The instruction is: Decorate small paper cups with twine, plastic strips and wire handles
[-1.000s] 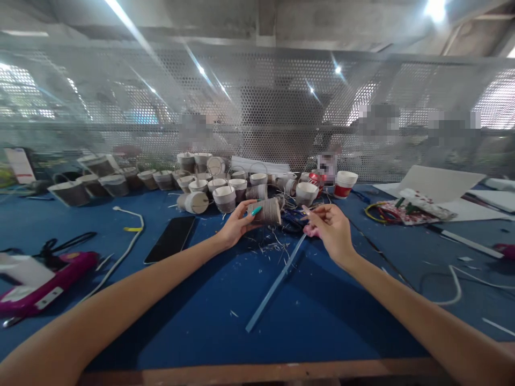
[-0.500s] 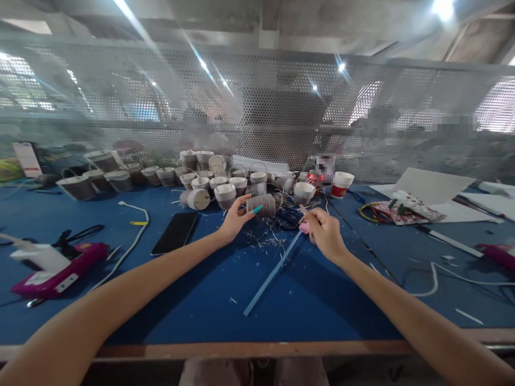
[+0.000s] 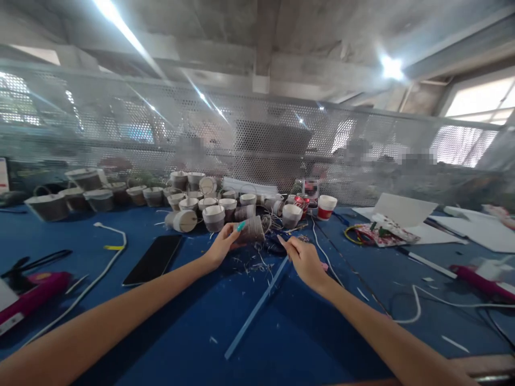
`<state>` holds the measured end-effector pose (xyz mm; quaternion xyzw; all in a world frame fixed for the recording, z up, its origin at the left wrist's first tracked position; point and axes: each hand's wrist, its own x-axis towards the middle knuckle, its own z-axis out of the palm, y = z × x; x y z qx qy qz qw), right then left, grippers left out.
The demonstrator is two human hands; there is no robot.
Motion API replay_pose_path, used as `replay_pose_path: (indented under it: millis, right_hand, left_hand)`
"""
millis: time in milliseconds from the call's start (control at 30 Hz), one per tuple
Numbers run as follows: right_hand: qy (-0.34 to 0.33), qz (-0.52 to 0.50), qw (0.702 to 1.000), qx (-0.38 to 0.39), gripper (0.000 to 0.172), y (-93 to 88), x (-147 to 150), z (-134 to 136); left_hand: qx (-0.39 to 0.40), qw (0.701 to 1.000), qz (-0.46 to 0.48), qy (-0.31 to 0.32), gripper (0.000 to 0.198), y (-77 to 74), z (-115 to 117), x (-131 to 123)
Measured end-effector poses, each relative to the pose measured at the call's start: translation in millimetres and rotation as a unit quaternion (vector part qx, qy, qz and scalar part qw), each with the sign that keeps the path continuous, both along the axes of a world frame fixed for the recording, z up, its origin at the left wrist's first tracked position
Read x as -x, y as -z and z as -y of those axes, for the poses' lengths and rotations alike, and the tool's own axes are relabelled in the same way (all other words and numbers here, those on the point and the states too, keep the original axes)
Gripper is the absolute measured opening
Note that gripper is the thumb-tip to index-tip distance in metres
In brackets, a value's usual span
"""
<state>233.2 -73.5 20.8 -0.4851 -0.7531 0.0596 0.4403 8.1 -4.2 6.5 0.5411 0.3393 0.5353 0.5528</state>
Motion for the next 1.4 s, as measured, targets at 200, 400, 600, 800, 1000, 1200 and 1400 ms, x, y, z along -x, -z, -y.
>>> replay_pose_path:
  millis: [200,400,600,800,1000,1200,1400]
  right_hand:
    - [0.01,-0.015,1.0,-0.001,0.048,7.2,1.0,-3.9]
    - [-0.014,-0.074,0.996,0.04,0.045,8.1,-1.8,-0.1]
    - [-0.003,-0.03,0.994,-0.11,0.023,1.2,2.7,4.9]
    - [-0.041,-0.009,0.99,-0.136,0.029,0.5,4.8,5.9]
    - [-0.071,-0.006,0.981,-0.182,0.026,4.0,6.3,6.4]
    - [-0.002,-0.004,0.988,-0.157,0.023,3.4,11.2,8.9]
    - [0.067,-0.039,0.986,-0.149,0.041,6.9,12.3,7.7]
  left_hand:
    - [0.006,1.0,-0.009,-0.007,0.044,-0.1,0.6,-0.6]
    - [0.006,1.0,-0.005,-0.009,0.042,-1.5,0.7,-0.5]
    - [0.039,0.998,0.055,0.012,0.038,-1.0,12.5,-11.1]
    - [0.097,0.989,0.081,0.079,0.038,2.7,26.1,-24.9]
    - [0.082,0.991,0.07,0.078,0.033,4.5,23.9,-24.8]
    - [0.049,0.996,0.032,0.061,0.036,3.2,26.5,-27.0]
    - [0.03,0.998,0.022,0.053,0.039,2.1,27.6,-27.5]
